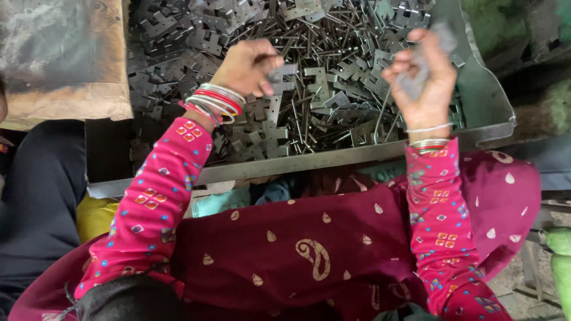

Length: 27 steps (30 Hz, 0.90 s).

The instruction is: The person sits on the floor and repeatedly picks up small metal brackets and pins from a large bin, inserts the pins into the brackets, and places the assembled units back into the bin. The task continues throughout the clip with no visible change in the overall pile.

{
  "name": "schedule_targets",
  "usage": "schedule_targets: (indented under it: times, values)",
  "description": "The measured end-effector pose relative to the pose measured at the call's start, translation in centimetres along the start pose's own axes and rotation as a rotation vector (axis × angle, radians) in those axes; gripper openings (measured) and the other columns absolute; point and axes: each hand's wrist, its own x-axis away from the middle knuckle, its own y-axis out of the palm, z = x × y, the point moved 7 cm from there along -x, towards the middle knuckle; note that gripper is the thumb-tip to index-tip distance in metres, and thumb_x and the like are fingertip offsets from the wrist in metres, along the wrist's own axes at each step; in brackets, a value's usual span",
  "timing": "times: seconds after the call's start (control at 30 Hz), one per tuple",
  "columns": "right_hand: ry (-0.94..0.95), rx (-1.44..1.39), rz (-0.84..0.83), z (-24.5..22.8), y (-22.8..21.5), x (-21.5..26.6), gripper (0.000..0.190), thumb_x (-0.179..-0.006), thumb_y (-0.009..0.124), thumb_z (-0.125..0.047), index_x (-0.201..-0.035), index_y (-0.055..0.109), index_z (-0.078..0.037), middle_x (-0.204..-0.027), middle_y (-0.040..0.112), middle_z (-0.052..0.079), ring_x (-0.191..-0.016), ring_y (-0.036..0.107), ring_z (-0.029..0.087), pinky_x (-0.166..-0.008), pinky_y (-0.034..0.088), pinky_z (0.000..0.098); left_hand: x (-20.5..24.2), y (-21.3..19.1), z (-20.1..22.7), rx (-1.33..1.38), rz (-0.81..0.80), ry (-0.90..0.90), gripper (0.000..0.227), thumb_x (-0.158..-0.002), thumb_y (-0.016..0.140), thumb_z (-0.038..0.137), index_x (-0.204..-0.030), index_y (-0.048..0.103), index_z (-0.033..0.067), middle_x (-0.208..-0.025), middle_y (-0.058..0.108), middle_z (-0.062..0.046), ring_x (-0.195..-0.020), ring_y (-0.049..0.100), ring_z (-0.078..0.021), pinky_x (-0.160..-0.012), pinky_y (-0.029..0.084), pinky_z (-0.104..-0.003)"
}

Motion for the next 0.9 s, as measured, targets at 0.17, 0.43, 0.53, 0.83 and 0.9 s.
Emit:
schedule_targets:
  times: [0.17, 0.43, 0.53, 0.83, 0.9]
  values:
    - [0.106, 0.725, -0.102, 7.7, 6.1, -0.6, 0.031, -0.097, 0.066, -0.039, -0.105, 0.073, -0.01, -0.091, 0.073, 0.01, -0.076, 0.072, 0.026, -0.073, 0.062, 0.0436, -0.4, -1.5, -0.5, 0.347, 0.075, -0.035, 0.038, -0.112, 0.06, 0.028, -0.106, 0.06, -0.0096, -0.093, 0.069, -0.018, -0.072, 0.08, -0.0218, -0.059, 0.067, -0.03]
    - [0.136, 2.126, -0.532, 19.4, 5.8, 2.0, 0.042, -0.08, 0.072, -0.054, -0.093, 0.078, -0.014, -0.096, 0.073, 0.016, -0.093, 0.071, 0.038, -0.079, 0.057, 0.052, -1.1, -5.0, -2.7, 0.1, 0.492, 0.247, 0.051, -0.076, 0.085, 0.004, -0.121, 0.062, -0.0036, -0.102, 0.074, -0.014, -0.087, 0.075, -0.0173, -0.07, 0.068, -0.027]
    - [-0.123, 2.136, -0.541, 16.6, 6.8, 1.6, 0.031, -0.083, 0.072, -0.043, -0.094, 0.078, -0.014, -0.093, 0.075, 0.014, -0.09, 0.071, 0.037, -0.077, 0.057, 0.0522, -1.5, -5.3, -4.4, 0.142, 0.5, 0.187, 0.033, -0.079, 0.08, -0.001, -0.11, 0.071, -0.0052, -0.097, 0.075, -0.014, -0.081, 0.075, -0.0192, -0.066, 0.066, -0.031]
    - [0.02, 0.561, -0.027, 3.5, 6.9, 0.6, 0.014, -0.103, 0.071, -0.015, -0.11, 0.065, -0.005, -0.104, 0.07, 0.012, -0.09, 0.071, 0.022, -0.081, 0.061, 0.044, -0.5, -3.9, -3.1, 0.597, 0.234, -0.029, 0.023, -0.092, 0.063, 0.009, -0.113, 0.062, 0.0006, -0.091, 0.078, -0.013, -0.072, 0.079, -0.0249, -0.054, 0.066, -0.038]
    - [0.098, 0.187, 0.065, 4.3, 7.0, 0.0, 0.011, -0.104, 0.067, -0.016, -0.108, 0.065, -0.006, -0.107, 0.072, 0.013, -0.095, 0.073, 0.023, -0.086, 0.062, 0.0519, 0.1, -3.1, -1.3, 0.626, 0.2, -0.015, 0.027, -0.089, 0.063, 0.009, -0.113, 0.057, -0.0006, -0.089, 0.077, -0.014, -0.072, 0.08, -0.029, -0.051, 0.066, -0.041]
